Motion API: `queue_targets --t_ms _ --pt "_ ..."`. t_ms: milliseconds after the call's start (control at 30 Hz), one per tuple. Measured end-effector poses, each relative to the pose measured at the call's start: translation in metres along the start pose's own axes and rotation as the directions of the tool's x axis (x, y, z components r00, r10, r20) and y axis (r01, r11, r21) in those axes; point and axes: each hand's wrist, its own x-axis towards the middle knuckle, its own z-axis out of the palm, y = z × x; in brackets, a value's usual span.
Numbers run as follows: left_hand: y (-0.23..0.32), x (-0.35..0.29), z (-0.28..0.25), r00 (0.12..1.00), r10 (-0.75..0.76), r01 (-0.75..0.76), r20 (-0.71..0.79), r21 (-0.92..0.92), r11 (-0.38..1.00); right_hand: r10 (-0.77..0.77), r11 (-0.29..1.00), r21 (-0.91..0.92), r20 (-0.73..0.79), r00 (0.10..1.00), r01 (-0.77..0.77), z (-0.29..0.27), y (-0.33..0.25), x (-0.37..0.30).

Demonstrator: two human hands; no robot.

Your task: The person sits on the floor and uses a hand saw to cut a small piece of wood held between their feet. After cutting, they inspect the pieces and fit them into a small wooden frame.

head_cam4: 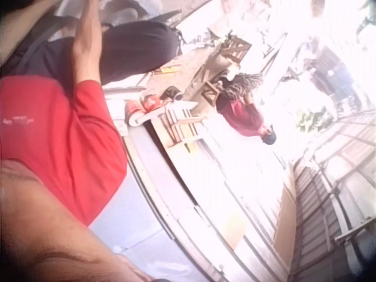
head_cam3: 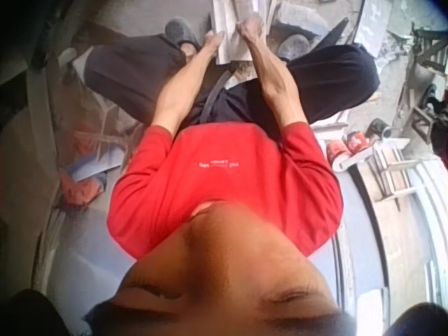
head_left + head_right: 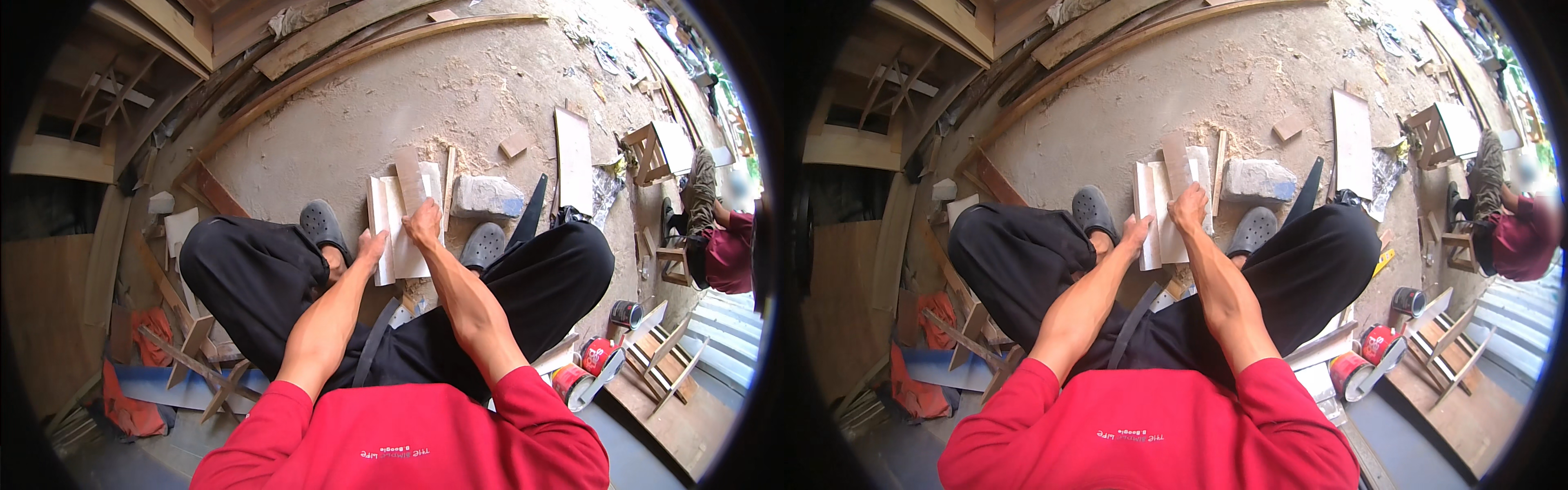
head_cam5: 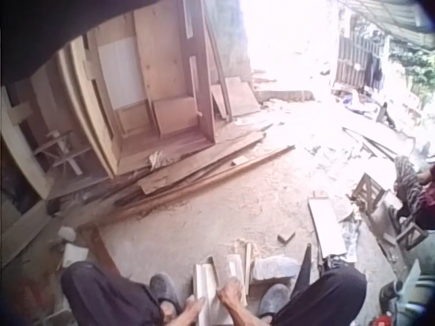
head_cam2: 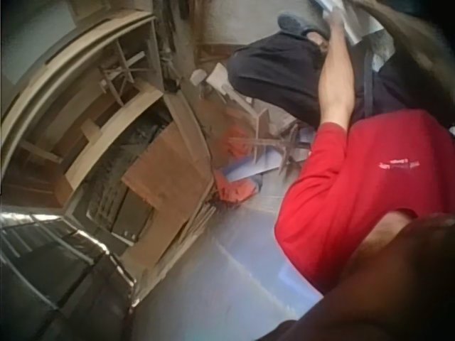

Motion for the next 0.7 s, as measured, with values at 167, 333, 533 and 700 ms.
queue_targets --t_ms 167,333,533,700 --pt "-0.006 -0.005 -0.006 0.996 -0.087 0.089 0.017 -0.241 0.966 0.165 0.957 0.258 -0.115 0.980 -0.131 -0.011 0.018 -0.011" --pt "0.007 -0.005 -0.012 0.986 -0.062 0.120 0.153 -0.407 0.906 0.423 0.774 0.552 -0.085 0.902 -0.311 -0.008 0.038 -0.009" --pt "0.077 -0.043 0.011 0.703 0.061 0.388 0.708 -0.454 0.802 0.038 0.323 0.927 0.190 0.981 -0.192 0.013 0.093 0.020" --pt "0.095 -0.055 -0.001 0.605 0.098 0.456 0.790 -0.445 0.771 -0.478 -0.352 0.592 0.552 0.683 -0.725 -0.026 0.047 -0.023"
